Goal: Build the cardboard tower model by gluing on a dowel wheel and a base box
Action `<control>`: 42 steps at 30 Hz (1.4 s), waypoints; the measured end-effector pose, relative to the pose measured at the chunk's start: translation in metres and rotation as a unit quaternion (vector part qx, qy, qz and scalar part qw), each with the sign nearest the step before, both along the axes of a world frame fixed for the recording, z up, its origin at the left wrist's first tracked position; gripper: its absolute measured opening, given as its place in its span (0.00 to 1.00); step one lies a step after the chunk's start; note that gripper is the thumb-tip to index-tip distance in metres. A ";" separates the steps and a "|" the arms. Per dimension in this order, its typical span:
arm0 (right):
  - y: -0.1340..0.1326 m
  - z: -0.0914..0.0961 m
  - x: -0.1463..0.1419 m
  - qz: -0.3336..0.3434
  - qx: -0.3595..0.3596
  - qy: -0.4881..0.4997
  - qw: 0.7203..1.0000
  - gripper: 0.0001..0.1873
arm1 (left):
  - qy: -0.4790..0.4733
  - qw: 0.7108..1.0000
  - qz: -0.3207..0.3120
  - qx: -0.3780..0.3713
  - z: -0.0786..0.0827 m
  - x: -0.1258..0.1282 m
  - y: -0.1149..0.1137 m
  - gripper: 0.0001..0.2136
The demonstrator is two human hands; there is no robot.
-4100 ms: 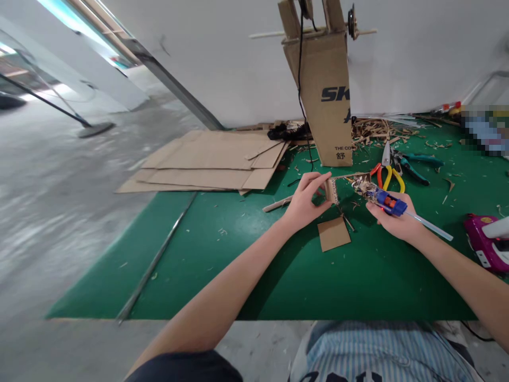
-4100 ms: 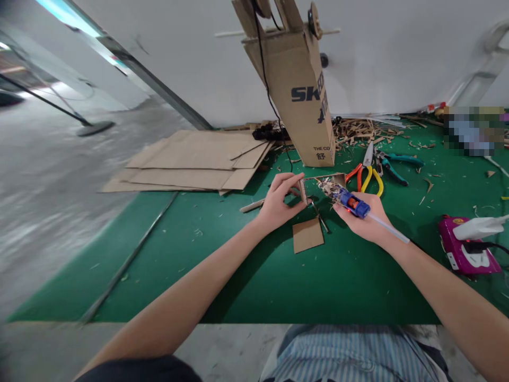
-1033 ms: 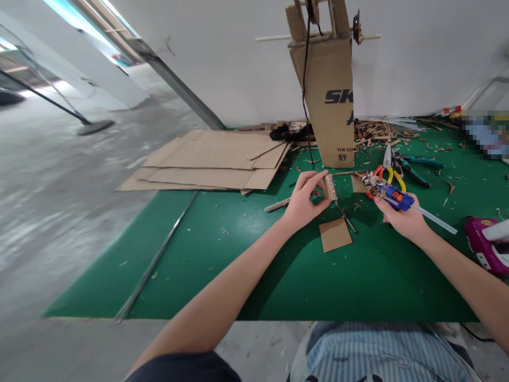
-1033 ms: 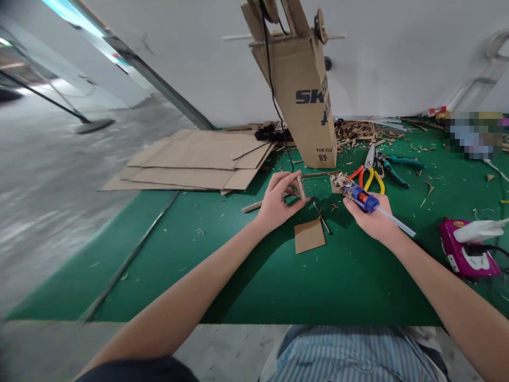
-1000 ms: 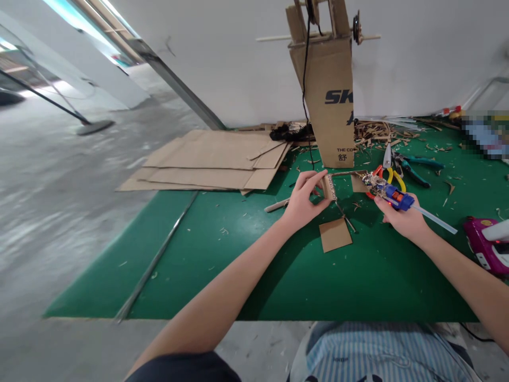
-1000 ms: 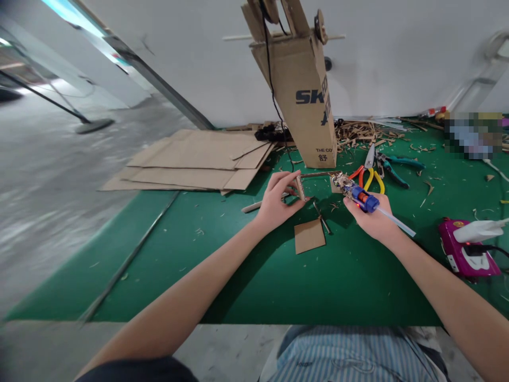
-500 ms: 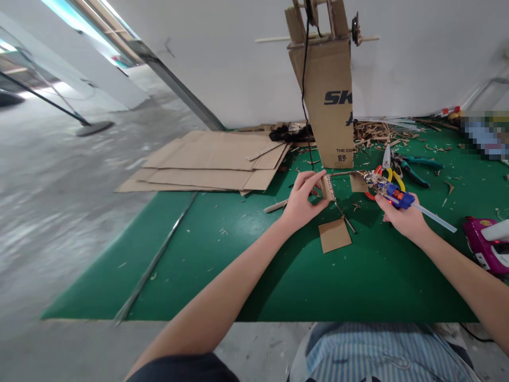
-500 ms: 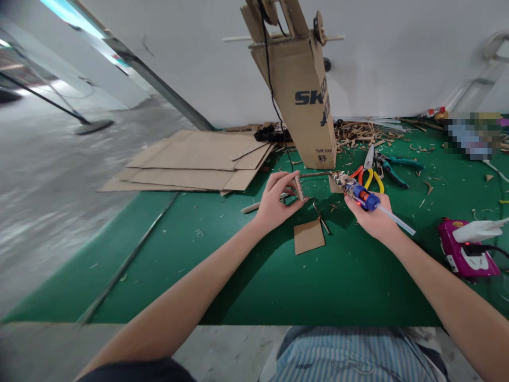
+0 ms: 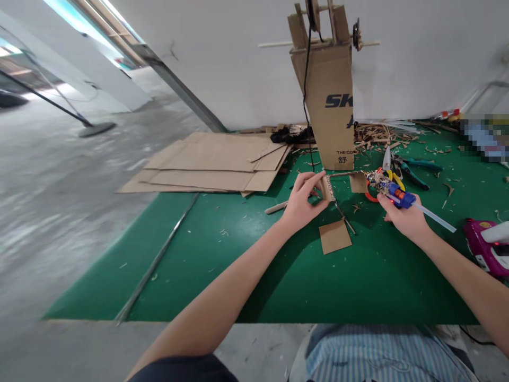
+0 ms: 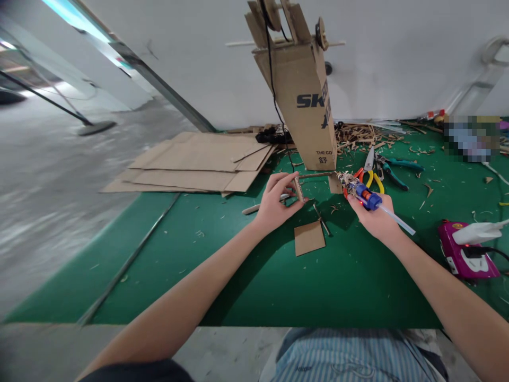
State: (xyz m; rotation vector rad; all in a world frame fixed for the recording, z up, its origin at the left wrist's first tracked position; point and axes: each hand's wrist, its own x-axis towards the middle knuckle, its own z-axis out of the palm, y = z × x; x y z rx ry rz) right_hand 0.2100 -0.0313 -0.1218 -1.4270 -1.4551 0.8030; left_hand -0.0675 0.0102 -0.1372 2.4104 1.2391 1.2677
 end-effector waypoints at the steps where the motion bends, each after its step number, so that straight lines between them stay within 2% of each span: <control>1: 0.000 0.000 0.000 -0.001 -0.014 0.012 1.000 0.23 | -0.001 1.000 0.001 -0.001 0.000 0.000 0.000 0.31; 4: 0.000 0.001 0.000 -0.008 -0.046 0.038 0.998 0.23 | -0.004 1.000 0.002 0.002 -0.001 0.000 0.001 0.31; 10: 0.001 0.001 0.000 -0.023 -0.056 0.050 0.997 0.23 | -0.011 1.000 0.002 0.004 -0.002 -0.002 0.002 0.32; 24: 0.003 0.001 -0.002 -0.041 -0.041 0.057 0.997 0.18 | -0.003 1.000 0.009 0.002 -0.002 -0.003 0.001 0.31; 37: 0.001 0.006 -0.002 -0.035 -0.018 0.016 0.999 0.20 | -0.004 1.000 0.009 -0.004 -0.002 -0.002 0.001 0.32; 42: 0.001 0.007 -0.003 -0.044 -0.036 0.017 0.998 0.21 | -0.005 1.000 0.009 -0.008 -0.002 -0.002 0.001 0.31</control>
